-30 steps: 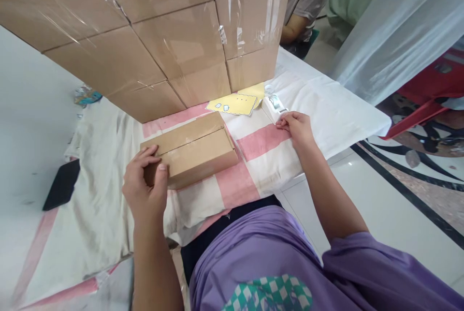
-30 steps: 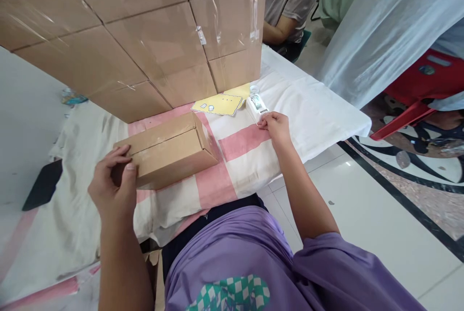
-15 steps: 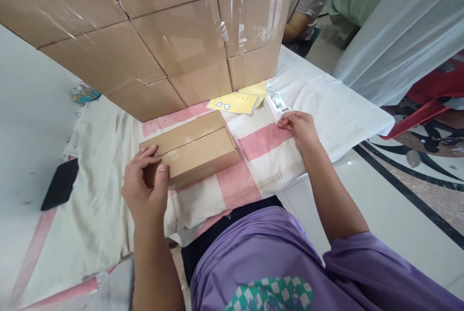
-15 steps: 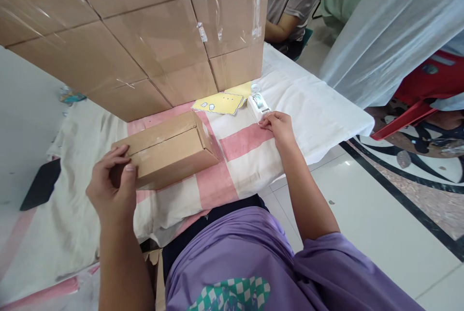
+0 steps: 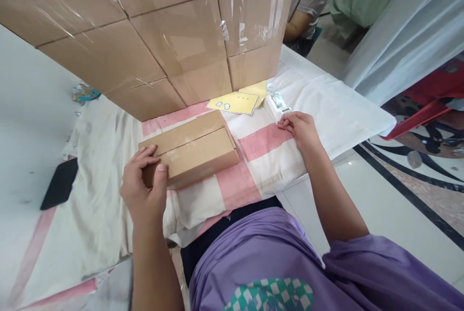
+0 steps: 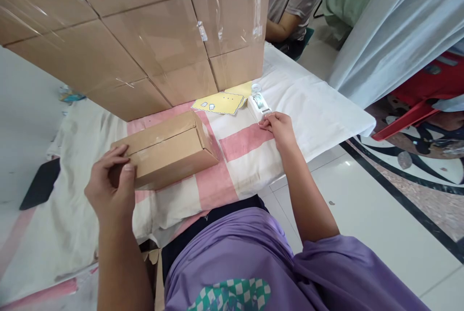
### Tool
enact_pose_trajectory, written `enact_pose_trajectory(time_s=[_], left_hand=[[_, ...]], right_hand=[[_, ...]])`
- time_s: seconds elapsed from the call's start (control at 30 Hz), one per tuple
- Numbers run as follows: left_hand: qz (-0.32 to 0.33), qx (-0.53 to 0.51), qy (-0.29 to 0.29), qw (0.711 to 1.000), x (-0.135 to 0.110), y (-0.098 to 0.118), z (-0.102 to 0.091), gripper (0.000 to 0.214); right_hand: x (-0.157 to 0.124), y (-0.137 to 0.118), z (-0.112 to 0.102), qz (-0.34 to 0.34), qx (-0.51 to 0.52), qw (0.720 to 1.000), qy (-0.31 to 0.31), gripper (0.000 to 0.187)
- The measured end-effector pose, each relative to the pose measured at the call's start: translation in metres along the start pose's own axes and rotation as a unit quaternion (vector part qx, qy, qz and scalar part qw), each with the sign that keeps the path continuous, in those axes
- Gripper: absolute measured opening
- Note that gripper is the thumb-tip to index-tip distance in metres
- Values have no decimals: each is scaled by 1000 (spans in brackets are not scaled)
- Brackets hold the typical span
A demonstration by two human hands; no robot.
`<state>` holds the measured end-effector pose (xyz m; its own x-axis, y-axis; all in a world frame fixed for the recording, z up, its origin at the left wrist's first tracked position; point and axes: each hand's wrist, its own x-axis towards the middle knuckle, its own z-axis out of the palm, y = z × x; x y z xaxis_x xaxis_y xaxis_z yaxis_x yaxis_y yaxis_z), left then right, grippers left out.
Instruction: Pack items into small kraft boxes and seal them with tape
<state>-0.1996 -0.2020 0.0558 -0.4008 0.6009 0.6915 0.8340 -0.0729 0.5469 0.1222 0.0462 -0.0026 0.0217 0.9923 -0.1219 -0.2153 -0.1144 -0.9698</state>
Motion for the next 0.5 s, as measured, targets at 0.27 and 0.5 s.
enact_pose_trajectory(time_s=[0.27, 0.5], left_hand=[[2, -3, 2, 1000, -1, -1, 0, 16], [-2, 9, 2, 1000, 0, 3, 0, 14]], right_hand=[[-3, 1, 1, 4, -3, 1000, 4, 14], [-1, 1, 3, -4, -25, 1000, 12, 18]])
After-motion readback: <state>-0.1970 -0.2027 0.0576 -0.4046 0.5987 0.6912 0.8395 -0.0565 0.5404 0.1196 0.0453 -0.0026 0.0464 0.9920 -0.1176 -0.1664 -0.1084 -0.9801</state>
